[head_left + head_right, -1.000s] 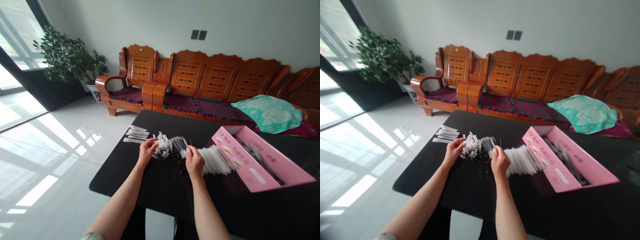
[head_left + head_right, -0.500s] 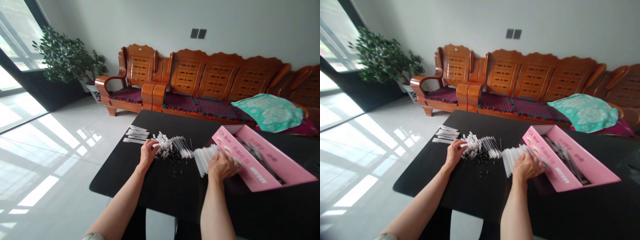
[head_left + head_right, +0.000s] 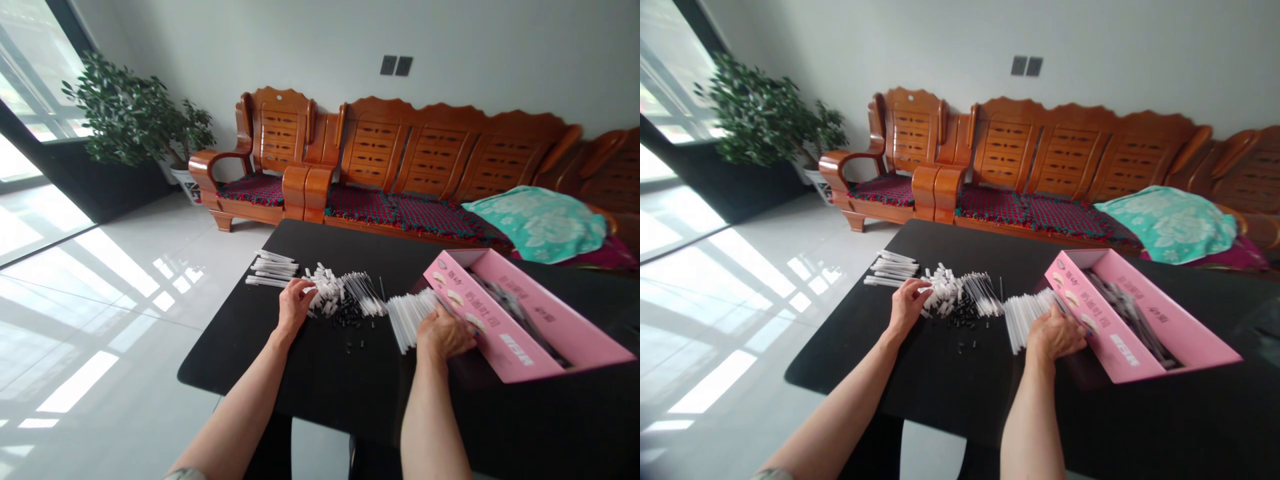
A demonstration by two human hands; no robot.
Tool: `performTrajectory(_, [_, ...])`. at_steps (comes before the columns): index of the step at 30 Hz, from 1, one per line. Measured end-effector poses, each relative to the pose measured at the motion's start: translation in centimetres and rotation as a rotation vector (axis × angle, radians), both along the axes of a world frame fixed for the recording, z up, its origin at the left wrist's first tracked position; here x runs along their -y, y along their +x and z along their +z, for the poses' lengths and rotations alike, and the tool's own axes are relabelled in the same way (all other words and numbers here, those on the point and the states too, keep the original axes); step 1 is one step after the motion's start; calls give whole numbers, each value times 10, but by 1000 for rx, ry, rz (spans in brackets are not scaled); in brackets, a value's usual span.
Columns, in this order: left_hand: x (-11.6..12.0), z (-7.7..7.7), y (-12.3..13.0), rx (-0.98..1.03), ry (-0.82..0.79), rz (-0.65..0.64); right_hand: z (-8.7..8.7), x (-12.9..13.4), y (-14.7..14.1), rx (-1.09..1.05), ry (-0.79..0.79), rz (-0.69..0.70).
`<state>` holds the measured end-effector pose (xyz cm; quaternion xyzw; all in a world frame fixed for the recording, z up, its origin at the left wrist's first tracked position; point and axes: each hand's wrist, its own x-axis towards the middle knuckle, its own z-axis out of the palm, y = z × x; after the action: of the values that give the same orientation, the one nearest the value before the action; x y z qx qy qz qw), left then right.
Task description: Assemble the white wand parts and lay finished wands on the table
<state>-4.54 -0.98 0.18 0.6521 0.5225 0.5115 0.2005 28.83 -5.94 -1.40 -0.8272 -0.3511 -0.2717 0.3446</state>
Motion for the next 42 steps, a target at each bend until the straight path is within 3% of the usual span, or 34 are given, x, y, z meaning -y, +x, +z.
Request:
performTrajectory(9, [0, 2, -1, 3, -3, 21, -5, 3, 7, 138, 112, 128])
performTrajectory(14, [-2, 3, -4, -5, -15, 105, -5, 2, 10, 145, 117, 180])
performTrajectory(19, [-6, 1, -8, -25, -21, 178, 8, -4, -27, 134, 173, 328])
performTrajectory(23, [-13, -1, -27, -64, -6, 370, 13, -7, -60, 110, 153, 518])
performTrajectory(27, [-17, -6, -45, -223, -8, 521, 12, -6, -67, 77, 160, 515])
performTrajectory(33, [-13, -11, -45, -452, -111, 467, 10, -6, -64, 106, 158, 506])
performTrajectory(42, [-7, -6, -45, -535, -140, 445, 8, -7, -65, 75, 138, 498])
